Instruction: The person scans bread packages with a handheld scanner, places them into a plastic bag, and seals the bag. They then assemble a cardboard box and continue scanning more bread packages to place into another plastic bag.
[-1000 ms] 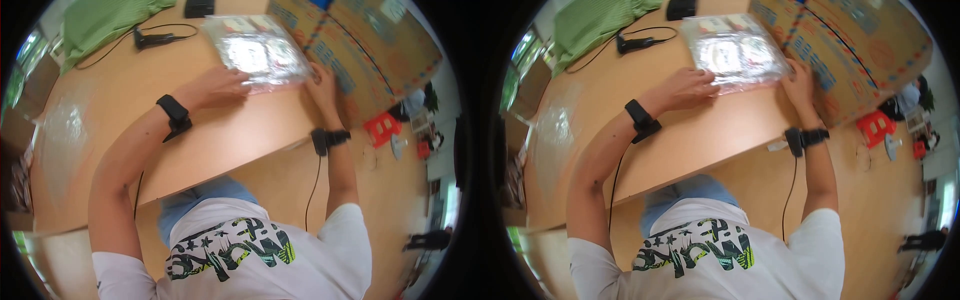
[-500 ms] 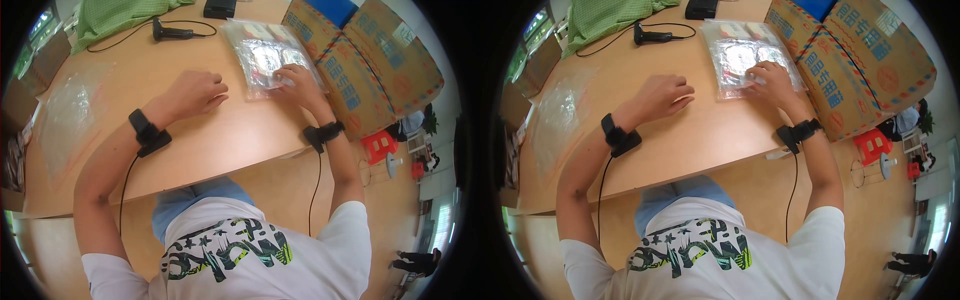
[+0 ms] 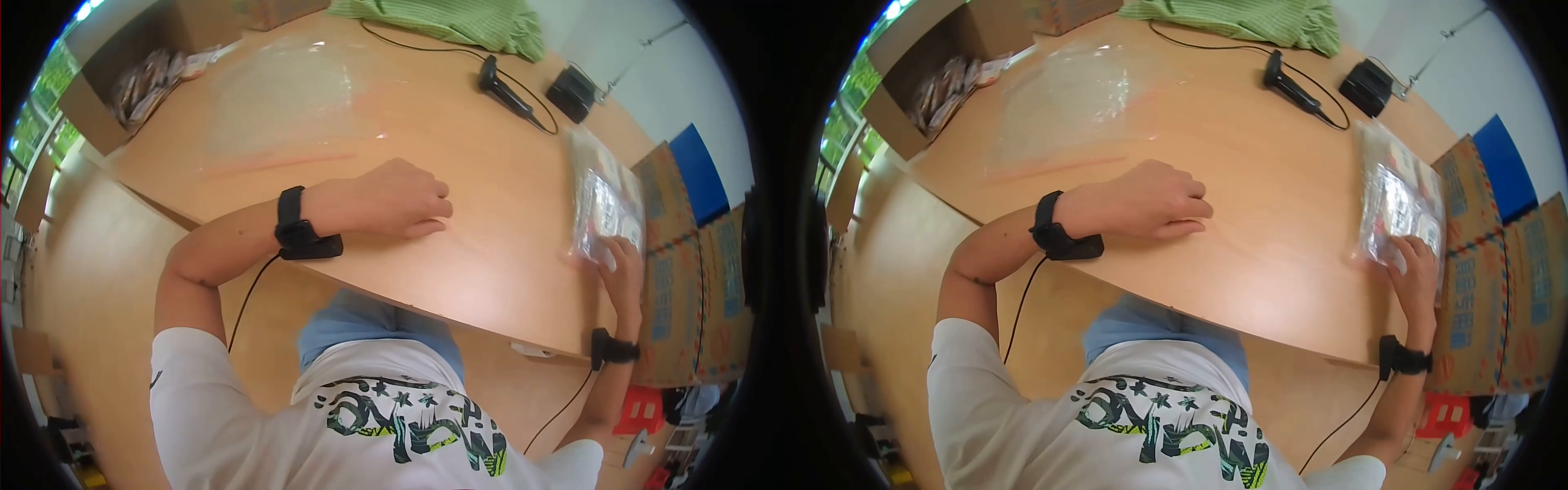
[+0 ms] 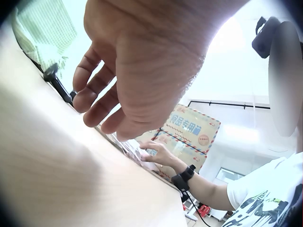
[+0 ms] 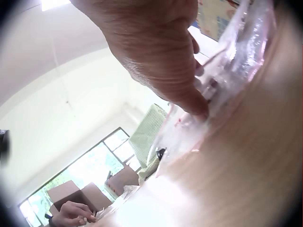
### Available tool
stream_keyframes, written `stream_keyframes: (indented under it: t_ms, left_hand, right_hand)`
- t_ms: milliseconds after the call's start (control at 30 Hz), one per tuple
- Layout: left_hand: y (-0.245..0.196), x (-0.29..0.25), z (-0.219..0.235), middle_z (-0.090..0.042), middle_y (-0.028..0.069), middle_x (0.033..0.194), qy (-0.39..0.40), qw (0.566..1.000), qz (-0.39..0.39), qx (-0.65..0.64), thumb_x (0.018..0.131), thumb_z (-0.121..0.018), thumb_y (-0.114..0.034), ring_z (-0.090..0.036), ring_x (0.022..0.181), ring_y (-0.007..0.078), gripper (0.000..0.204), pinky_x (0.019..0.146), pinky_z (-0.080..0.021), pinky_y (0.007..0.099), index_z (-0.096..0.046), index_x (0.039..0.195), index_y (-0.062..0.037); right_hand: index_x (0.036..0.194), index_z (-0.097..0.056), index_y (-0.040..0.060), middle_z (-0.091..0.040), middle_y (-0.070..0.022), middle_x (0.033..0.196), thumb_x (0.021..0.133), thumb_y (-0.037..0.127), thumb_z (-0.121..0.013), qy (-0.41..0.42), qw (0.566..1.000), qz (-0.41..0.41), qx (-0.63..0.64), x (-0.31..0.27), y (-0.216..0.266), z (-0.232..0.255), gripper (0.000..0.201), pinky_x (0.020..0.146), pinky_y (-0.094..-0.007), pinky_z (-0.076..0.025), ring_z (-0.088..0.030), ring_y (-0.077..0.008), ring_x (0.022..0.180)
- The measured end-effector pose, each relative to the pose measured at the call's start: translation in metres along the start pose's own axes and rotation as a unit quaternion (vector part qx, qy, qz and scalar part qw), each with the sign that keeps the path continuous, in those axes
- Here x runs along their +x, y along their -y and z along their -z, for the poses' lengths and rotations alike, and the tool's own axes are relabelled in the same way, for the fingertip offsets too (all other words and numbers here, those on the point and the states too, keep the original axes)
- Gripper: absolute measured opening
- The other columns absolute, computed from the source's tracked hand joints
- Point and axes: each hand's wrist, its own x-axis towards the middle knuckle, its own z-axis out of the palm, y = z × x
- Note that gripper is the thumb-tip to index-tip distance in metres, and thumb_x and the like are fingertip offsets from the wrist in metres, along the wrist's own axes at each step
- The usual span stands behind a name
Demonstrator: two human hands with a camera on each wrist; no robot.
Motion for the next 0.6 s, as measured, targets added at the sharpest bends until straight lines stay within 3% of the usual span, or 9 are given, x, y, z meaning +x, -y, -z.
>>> stream_keyframes:
  t_ms: [133,167,267,467,567,600]
  left_hand:
    - [0.024,-0.041,0.013,-0.060,0.0078,0.089,0.010,0.996,0.085,0.006,0.086,-0.061,-0.025,-0.059,0.084,0.0273,0.020,0.070,-0.048,0.0400,-0.063,0.100,-0.0103]
    - [0.030,-0.050,0.016,-0.061,0.0079,0.093,0.016,0.994,0.104,0.014,0.086,-0.061,-0.026,-0.059,0.087,0.0274,0.023,0.072,-0.049,0.0398,-0.063,0.103,-0.0103]
    - [0.052,-0.071,0.030,-0.060,0.0092,0.106,0.002,0.985,0.168,0.042,0.086,-0.062,-0.029,-0.056,0.098,0.0289,0.031,0.080,-0.048,0.0405,-0.062,0.109,-0.0101]
    - [0.091,-0.141,0.063,-0.054,0.0151,0.125,0.048,0.938,0.326,0.105,0.082,-0.065,-0.038,-0.050,0.114,0.0323,0.052,0.095,-0.043,0.0411,-0.057,0.125,-0.0105]
    - [0.100,-0.168,0.074,-0.053,0.0164,0.128,0.110,0.889,0.444,0.018,0.082,-0.066,-0.041,-0.050,0.117,0.0328,0.057,0.098,-0.042,0.0418,-0.056,0.128,-0.0098]
    - [0.108,-0.181,0.073,-0.053,0.0160,0.128,0.084,0.904,0.419,-0.007,0.083,-0.065,-0.041,-0.050,0.116,0.0323,0.056,0.097,-0.042,0.0413,-0.055,0.129,-0.0097]
  right_hand:
    - [0.114,-0.061,0.0047,-0.060,-0.0137,0.109,0.068,0.004,-0.071,0.111,0.987,-0.026,0.110,0.021,0.034,0.030,0.047,0.086,-0.0359,-0.046,-0.059,-0.0311,0.098]
    - [0.114,-0.061,0.0024,-0.061,-0.0133,0.107,0.067,0.005,-0.073,0.109,0.974,-0.018,0.197,0.031,0.049,0.033,0.049,0.087,-0.0339,-0.045,-0.059,-0.0295,0.099]
    - [0.112,-0.061,0.0013,-0.061,-0.0132,0.104,0.067,0.006,-0.074,0.153,0.942,0.045,0.296,0.069,0.093,0.035,0.047,0.087,-0.0327,-0.045,-0.059,-0.0296,0.098]
    - [0.110,-0.064,0.0055,-0.062,-0.0100,0.100,0.074,0.012,-0.073,0.184,0.916,0.192,0.302,0.147,0.186,0.000,0.038,0.070,-0.0347,-0.049,-0.060,-0.0273,0.087]
    - [0.109,-0.064,0.0062,-0.061,-0.0099,0.098,0.076,0.013,-0.072,0.204,0.899,0.222,0.317,0.175,0.225,-0.027,0.034,0.069,-0.0351,-0.049,-0.060,-0.0277,0.083]
    - [0.109,-0.064,0.0063,-0.061,-0.0101,0.097,0.077,0.013,-0.071,0.204,0.893,0.232,0.328,0.182,0.237,-0.036,0.033,0.069,-0.0351,-0.049,-0.059,-0.0277,0.082]
